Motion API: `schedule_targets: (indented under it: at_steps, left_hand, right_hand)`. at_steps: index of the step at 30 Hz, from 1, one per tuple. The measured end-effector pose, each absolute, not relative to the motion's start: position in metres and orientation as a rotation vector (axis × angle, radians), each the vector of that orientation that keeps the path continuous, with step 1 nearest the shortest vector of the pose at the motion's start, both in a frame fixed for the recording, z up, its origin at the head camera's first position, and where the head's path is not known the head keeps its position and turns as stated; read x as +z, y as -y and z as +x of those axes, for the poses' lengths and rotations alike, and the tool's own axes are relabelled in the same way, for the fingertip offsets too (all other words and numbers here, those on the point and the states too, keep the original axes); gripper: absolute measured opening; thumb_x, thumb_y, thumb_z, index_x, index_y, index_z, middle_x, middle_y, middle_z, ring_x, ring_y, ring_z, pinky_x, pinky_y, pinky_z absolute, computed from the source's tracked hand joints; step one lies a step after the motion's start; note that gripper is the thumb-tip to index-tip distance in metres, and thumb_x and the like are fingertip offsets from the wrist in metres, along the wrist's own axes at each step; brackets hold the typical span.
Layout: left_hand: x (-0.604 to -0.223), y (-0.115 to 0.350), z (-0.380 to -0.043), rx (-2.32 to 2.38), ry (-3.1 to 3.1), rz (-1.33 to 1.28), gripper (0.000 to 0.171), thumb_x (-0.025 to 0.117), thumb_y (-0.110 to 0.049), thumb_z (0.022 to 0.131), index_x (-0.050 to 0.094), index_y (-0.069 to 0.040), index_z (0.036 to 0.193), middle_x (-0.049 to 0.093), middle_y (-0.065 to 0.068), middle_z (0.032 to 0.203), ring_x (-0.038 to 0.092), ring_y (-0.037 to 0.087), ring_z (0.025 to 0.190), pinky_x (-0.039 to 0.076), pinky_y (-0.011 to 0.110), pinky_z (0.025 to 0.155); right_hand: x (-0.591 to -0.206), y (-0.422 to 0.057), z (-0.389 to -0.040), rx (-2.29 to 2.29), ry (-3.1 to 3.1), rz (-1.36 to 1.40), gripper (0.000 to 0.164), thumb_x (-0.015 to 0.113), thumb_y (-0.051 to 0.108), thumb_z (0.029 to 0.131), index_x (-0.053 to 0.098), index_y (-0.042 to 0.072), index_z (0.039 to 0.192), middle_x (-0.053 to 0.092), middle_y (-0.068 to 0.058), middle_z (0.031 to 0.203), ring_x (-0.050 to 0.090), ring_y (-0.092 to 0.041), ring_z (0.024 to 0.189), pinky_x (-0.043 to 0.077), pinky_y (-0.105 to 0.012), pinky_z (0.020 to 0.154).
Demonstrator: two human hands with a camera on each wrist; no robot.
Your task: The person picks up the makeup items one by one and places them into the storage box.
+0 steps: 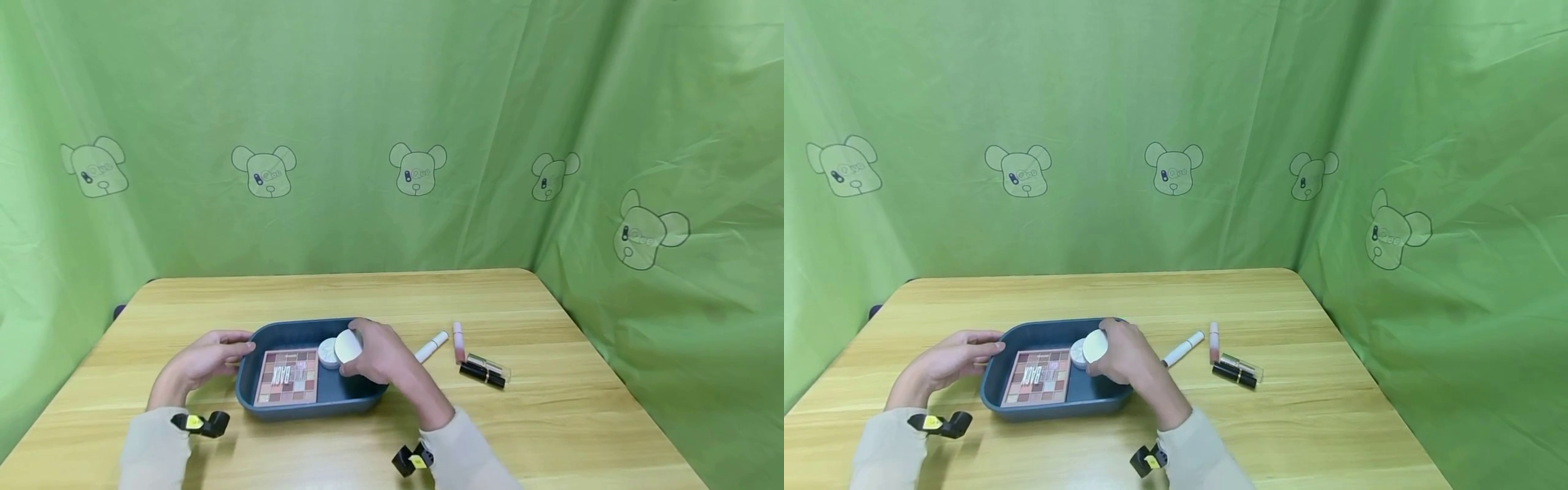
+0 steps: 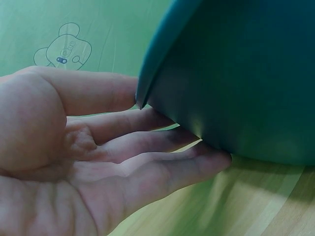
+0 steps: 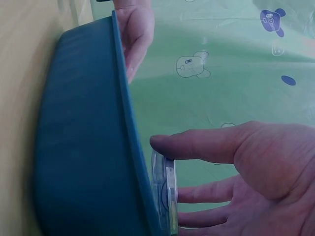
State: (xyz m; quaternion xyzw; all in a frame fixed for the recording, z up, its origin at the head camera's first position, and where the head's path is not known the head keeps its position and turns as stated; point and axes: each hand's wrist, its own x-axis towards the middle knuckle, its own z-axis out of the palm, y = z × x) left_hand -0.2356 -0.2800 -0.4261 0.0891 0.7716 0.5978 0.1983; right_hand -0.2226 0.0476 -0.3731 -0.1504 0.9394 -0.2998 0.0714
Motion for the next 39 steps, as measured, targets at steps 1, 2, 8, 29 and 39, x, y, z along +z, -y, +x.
schedule_targets:
  at_steps: [1, 2, 8, 29, 39]
  left_hand:
    - [-0.426, 0.28, -0.235, 1.671, -2.16, 0.248, 0.059, 0.052, -0.016, 0.105, 0.032, 0.022, 0.145, 0.045, 0.039, 0.146, 0.046, 0.05, 0.136, 0.052, 0.049, 0.107]
    - [-0.426, 0.28, -0.235, 1.67, -2.16, 0.248, 0.059, 0.052, -0.016, 0.105, 0.032, 0.022, 0.145, 0.044, 0.039, 0.146, 0.046, 0.051, 0.137, 0.052, 0.049, 0.107]
    - [-0.426, 0.28, -0.235, 1.671, -2.156, 0.249, 0.059, 0.051, -0.016, 0.105, 0.031, 0.022, 0.146, 0.043, 0.04, 0.147, 0.044, 0.051, 0.137, 0.052, 0.05, 0.107]
    - [-0.428, 0.281, -0.237, 1.668, -2.158, 0.257, 0.059, 0.053, -0.017, 0.105, 0.033, 0.021, 0.145, 0.048, 0.038, 0.144, 0.051, 0.046, 0.134, 0.054, 0.048, 0.105]
    - [-0.428, 0.281, -0.238, 1.673, -2.16, 0.239, 0.059, 0.054, -0.018, 0.104, 0.035, 0.019, 0.145, 0.048, 0.037, 0.145, 0.051, 0.045, 0.134, 0.053, 0.048, 0.106]
  right_hand:
    - [-0.374, -0.047, -0.223, -0.882, -2.821, -0.45, 0.076, 0.091, 0.021, 0.075, 0.055, 0.002, 0.14, 0.067, -0.014, 0.119, 0.059, -0.023, 0.093, 0.055, -0.037, 0.081]
    - [-0.375, -0.046, -0.223, -0.865, -2.817, -0.453, 0.076, 0.091, 0.021, 0.075, 0.056, 0.002, 0.139, 0.067, -0.014, 0.119, 0.058, -0.023, 0.092, 0.055, -0.036, 0.081]
    - [-0.379, -0.042, -0.22, -0.781, -2.804, -0.497, 0.075, 0.092, 0.025, 0.074, 0.057, 0.0, 0.136, 0.067, -0.013, 0.114, 0.056, -0.021, 0.086, 0.052, -0.032, 0.074]
    - [-0.39, -0.035, -0.214, -0.629, -2.745, -0.472, 0.065, 0.089, 0.04, 0.076, 0.068, -0.002, 0.122, 0.067, -0.007, 0.099, 0.056, -0.018, 0.078, 0.05, -0.028, 0.063]
    - [-0.398, -0.029, -0.215, -0.529, -2.772, -0.475, 0.065, 0.085, 0.048, 0.078, 0.068, -0.002, 0.117, 0.066, -0.005, 0.094, 0.054, -0.016, 0.077, 0.049, -0.027, 0.061]
